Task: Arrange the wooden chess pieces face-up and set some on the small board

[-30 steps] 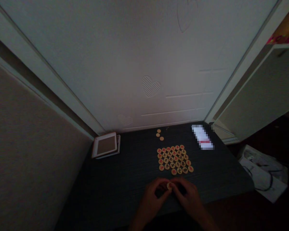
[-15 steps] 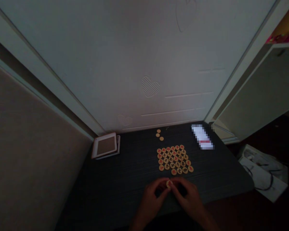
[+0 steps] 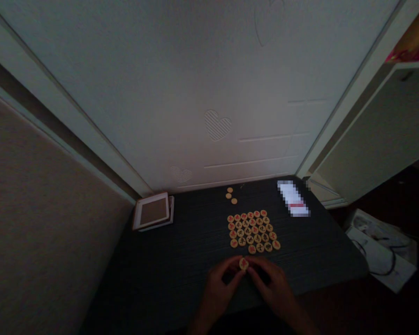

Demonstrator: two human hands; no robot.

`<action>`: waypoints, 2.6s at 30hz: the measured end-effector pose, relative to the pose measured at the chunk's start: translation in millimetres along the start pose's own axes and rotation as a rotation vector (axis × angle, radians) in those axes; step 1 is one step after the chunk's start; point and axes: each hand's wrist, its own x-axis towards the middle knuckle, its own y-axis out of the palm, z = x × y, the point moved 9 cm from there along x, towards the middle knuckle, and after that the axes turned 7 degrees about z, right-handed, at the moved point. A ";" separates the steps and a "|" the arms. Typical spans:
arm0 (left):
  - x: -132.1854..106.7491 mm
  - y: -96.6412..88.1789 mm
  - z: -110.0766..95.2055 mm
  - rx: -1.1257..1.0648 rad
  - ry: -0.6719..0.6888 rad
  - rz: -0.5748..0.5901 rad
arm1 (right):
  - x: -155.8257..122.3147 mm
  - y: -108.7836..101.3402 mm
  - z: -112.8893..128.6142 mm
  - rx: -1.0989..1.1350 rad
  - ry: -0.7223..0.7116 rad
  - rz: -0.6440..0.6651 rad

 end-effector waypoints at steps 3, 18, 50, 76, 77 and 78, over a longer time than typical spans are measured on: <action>0.4 0.5 -0.9 0.009 0.016 0.007 | 0.5 -0.3 1.8 -0.015 -0.012 0.007; -4.6 -3.8 -19.7 0.189 0.095 -0.083 | 0.9 2.0 -2.7 -0.049 -0.025 0.025; 6.1 8.7 -31.8 0.686 0.296 -0.051 | -4.2 -11.0 1.4 -0.419 -0.203 0.048; 11.8 6.2 -29.5 0.591 0.304 -0.089 | -5.2 -10.6 -0.5 -0.387 -0.199 0.060; 11.6 4.1 -30.4 0.570 0.302 -0.097 | -5.3 -10.5 -0.8 -0.388 -0.194 0.065; 11.8 0.6 -31.5 0.554 0.298 -0.109 | -5.4 -10.8 -1.1 -0.387 -0.190 0.065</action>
